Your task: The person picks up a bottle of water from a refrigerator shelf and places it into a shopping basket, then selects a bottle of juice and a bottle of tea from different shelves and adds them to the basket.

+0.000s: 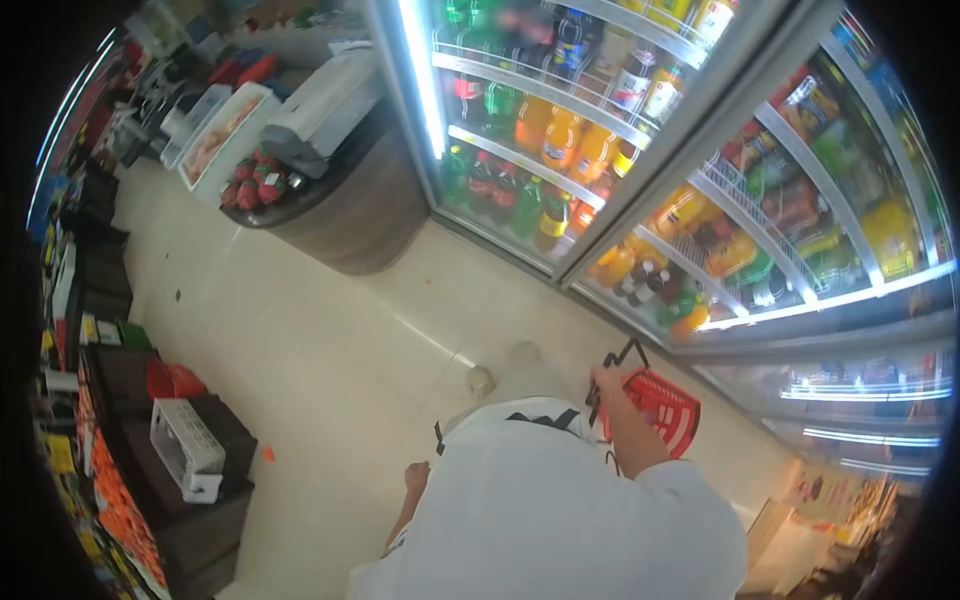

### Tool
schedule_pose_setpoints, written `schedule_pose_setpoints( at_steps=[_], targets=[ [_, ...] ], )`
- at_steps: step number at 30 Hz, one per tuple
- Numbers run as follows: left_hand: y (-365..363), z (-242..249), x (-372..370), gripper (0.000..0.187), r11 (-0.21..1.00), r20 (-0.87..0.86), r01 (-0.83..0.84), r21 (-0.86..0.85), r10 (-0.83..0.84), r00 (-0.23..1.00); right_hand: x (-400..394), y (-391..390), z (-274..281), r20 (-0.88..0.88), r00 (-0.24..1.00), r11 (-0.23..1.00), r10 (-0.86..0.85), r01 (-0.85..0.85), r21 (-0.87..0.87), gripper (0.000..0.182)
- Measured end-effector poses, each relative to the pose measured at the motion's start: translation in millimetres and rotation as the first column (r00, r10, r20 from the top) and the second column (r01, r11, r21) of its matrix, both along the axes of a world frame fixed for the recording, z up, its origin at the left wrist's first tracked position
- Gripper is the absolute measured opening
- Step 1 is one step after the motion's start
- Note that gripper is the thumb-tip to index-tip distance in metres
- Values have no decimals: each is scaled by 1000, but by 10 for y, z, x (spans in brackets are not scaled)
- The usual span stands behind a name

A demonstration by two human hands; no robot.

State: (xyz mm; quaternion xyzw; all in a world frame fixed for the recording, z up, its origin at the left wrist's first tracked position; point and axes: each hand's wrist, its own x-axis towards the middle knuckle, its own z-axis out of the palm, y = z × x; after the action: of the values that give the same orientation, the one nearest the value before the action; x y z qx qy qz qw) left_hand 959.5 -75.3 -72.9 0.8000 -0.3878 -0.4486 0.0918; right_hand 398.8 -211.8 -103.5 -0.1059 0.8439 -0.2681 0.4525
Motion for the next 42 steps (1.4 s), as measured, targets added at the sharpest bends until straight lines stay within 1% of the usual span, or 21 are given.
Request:
schedule_pose_setpoints(
  at_steps=[1, 2, 4, 8, 9, 10, 12, 14, 16, 17, 22, 24, 26, 33, 35, 37, 38, 39, 40, 41, 42],
  targets=[
    [96, -312, 126, 34, 982, -3, 115, -152, -117, 993, 16, -75, 30, -11, 999, 999, -34, 34, -32, 7],
    [-3, -221, 151, 34, 977, 2, 154, -149, -155, 988, 24, -144, 47, -23, 997, 996, -71, 69, -64, 9],
    [-225, 85, 73, 32, 993, -121, -120, 21, 121, 985, 91, -292, 245, 13, 993, 982, -121, 122, -147, 9],
    [-582, -20, 278, 32, 999, -93, 32, -31, -35, 995, 319, -492, 531, 209, 955, 932, -209, 259, -252, 13],
    [-703, 20, 295, 32, 995, -63, 95, -43, -97, 993, 254, -500, 162, 63, 983, 964, -172, 181, -197, 12],
    [-819, 54, 301, 32, 986, -33, 160, -42, -161, 986, 360, -525, 492, 217, 964, 949, -152, 204, -242, 9],
    [-986, 25, 338, 30, 976, -54, 213, -42, -215, 975, 526, -505, 744, 199, 968, 906, -153, 218, -362, 13],
    [-1080, 80, 262, 27, 993, -167, 84, -80, -97, 981, 608, -392, 819, 267, 960, 877, -81, 195, -438, 14],
    [-1162, 173, 141, 27, 988, -164, 136, -68, -145, 976, 625, -216, 615, 218, 975, 941, -42, 112, -320, 13],
    [-1206, 225, 58, 27, 984, -171, 159, -80, -171, 970, 619, -81, 545, 249, 968, 931, 44, 51, -362, 15],
    [-1302, 164, -110, 28, 956, -185, 292, -17, -290, 939, 804, 279, 761, 345, 938, 926, 24, 109, -361, 16],
    [-1307, 118, -209, 28, 940, -213, 341, -3, -334, 918, 825, 432, 761, 259, 949, 915, 181, -67, -397, 13],
    [-1300, 226, -440, 29, 935, -160, 351, -49, -354, 921, 853, 574, 852, 334, 930, 912, 156, -5, -410, 12],
    [-992, 228, -798, 30, 908, -197, 401, -121, -418, 887, 683, 1297, 976, 166, 949, 872, 267, -165, -461, 13],
    [-844, 217, -881, 30, 866, -109, 487, -111, -498, 860, 642, 1477, 990, 115, 953, 884, 279, -208, -418, 18],
    [-712, 157, -876, 31, 738, 48, 673, -47, -671, 740, 664, 1566, 1268, 3, 963, 916, 269, -254, -311, 21],
    [-643, -137, -682, 36, 677, 86, 734, -63, -729, 679, 697, 1676, 1031, -50, 958, 869, 284, -279, -409, 25],
    [-596, -138, -656, 42, 604, 161, 797, -27, -784, 599, 733, 1785, 828, -230, 912, 841, 340, -404, -359, 23],
    [-594, -318, -568, 42, 566, 202, 823, -46, -802, 562, 777, 1865, 732, -273, 910, 839, 311, -398, -371, 24],
    [-678, -242, -638, 39, 525, 188, 844, 109, -845, 501, 804, 1939, 600, -241, 929, 824, 281, -363, -436, 23],
    [-743, 4, -821, 37, 546, 189, 831, 104, -831, 523, 806, 1968, 842, -188, 941, 870, 282, -333, -362, 22]
  ],
)
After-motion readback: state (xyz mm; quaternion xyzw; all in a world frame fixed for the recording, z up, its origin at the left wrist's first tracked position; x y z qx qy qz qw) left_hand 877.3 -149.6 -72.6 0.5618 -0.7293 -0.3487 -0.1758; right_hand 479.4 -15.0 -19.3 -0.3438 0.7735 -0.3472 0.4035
